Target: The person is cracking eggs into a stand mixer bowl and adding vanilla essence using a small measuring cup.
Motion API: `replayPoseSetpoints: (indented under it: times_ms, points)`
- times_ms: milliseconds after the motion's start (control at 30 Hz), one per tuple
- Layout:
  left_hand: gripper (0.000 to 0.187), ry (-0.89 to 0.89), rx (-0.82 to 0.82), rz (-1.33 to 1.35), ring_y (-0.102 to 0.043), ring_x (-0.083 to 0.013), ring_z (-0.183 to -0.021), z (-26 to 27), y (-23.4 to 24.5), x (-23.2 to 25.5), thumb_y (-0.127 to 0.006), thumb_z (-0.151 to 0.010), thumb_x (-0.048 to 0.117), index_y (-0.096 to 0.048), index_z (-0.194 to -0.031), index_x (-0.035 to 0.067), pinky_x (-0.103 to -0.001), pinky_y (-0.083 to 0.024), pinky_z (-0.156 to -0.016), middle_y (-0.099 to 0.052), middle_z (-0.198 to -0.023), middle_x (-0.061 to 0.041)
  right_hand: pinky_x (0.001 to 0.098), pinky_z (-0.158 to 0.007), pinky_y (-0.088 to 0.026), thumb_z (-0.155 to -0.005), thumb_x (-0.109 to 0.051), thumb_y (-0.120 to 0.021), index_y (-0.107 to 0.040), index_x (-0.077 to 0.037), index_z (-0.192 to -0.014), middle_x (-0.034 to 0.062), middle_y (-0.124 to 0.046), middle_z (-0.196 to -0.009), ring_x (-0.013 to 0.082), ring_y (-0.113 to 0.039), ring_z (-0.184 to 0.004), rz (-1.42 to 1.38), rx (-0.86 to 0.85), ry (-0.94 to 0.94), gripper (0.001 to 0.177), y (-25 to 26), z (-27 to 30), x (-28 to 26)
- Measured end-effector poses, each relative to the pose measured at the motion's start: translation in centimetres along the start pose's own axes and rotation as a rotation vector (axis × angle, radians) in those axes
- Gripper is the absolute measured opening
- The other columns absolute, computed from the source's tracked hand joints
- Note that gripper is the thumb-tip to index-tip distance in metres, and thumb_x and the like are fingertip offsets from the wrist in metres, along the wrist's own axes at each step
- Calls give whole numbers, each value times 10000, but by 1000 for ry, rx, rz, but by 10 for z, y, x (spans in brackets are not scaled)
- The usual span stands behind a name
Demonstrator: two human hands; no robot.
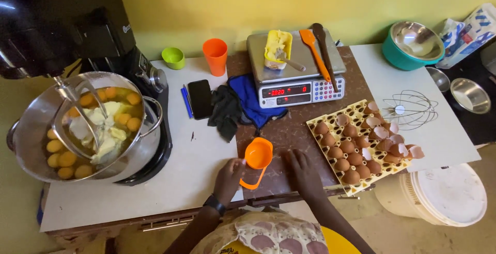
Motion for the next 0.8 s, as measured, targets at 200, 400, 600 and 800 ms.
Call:
replayPoseSetpoints:
  times_ms: [200, 400, 600, 800]
  points:
    - [487, -374, 211, -43, -741, -469, -1173, 16, 27, 77, -584, -1154, 378, -635, -1479, 19, -550, -631, -978, -703, -1321, -283, 536, -1090, -579, -1040, -207, -686, -434, -19, -1650, 346, -590, -1425, 532, -668, -1283, 11, 184, -43, 687, 21, -26, -6]
    - [350, -689, -126, 6, -680, -502, -1292, 8, -6, 139, -626, -1153, 178, -708, -1469, 50, -610, -608, -1037, -671, -1438, -262, 436, -794, -695, -1031, -317, -763, -791, -57, -1339, 198, -818, -1106, 289, -823, -922, -1267, -213, -557, 404, 3, -81, -25]
    - [402, -316, -169, 103, -740, -412, -1264, -25, -13, 100, -785, -1066, 196, -763, -1462, 130, -457, -653, -1005, -728, -1427, -238, 358, -727, -675, -949, -45, -844, -774, 11, -1317, 142, -766, -960, 211, -767, -823, -1412, -227, -600, 379, 27, -96, -52]
    - [466, -239, -159, 111, -725, -384, -1296, -35, -23, 74, -854, -1013, 207, -764, -1470, 201, -425, -650, -1003, -705, -1461, -225, 277, -720, -669, -894, -51, -893, -782, -90, -1435, 115, -814, -1131, 124, -750, -847, -1225, -182, -515, 554, -17, -83, -23]
Point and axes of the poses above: each hand's wrist, its own z-axis away from the middle knuckle, its own y-axis out of the back of the hand, x = y × z, the point moved 9 cm from there along -z, towards the middle knuckle
